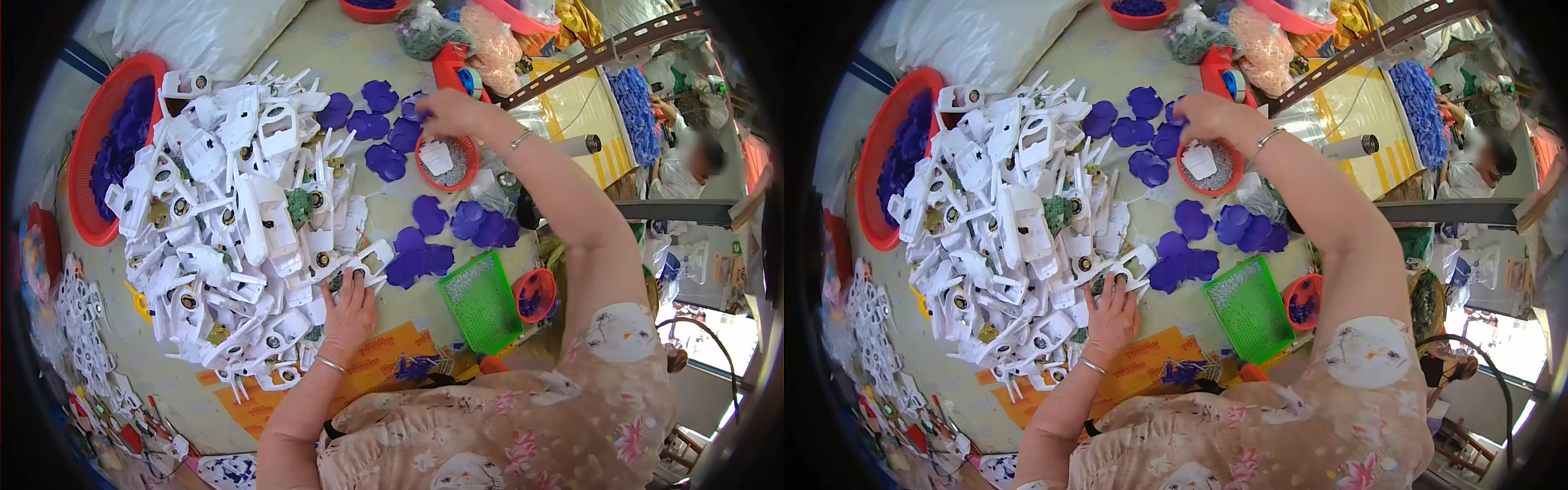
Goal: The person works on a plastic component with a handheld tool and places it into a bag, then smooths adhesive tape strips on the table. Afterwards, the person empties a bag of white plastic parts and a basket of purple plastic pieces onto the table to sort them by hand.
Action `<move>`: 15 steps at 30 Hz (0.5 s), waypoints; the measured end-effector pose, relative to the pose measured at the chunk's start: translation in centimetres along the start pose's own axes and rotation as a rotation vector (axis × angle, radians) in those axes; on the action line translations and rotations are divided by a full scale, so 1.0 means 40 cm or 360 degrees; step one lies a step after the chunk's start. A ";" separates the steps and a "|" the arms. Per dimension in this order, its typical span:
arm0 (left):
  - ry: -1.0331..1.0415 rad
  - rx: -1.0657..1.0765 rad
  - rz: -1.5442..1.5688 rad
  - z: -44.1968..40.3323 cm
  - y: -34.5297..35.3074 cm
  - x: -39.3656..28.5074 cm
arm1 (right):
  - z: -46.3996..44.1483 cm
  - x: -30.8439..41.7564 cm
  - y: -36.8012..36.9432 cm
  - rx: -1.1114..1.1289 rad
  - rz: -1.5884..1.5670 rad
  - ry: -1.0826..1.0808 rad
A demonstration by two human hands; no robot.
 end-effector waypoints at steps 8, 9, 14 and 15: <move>0.0010 -0.0043 -0.0079 0.002 0.018 0.002 | -0.246 -0.040 0.170 -0.0583 -0.0434 0.0706; -0.0003 -0.0036 -0.0060 -0.003 0.012 0.000 | -0.250 0.001 0.161 -0.0562 -0.0385 0.0700; -0.0023 -0.0006 -0.0006 -0.013 -0.008 -0.005 | -0.272 0.148 0.178 -0.0369 -0.0113 0.0625; -0.0019 0.0007 -0.0019 -0.012 -0.006 -0.003 | -0.271 0.167 0.183 -0.0302 -0.0047 0.0589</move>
Point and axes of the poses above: each hand's wrist, its own z-axis away from the middle knuckle, its own y-axis out of the palm, x = y × z, the point moved 2 cm from there along -z, towards the middle knuckle, and after that the axes turned 6 degrees about -x, right-handed, at the moved point
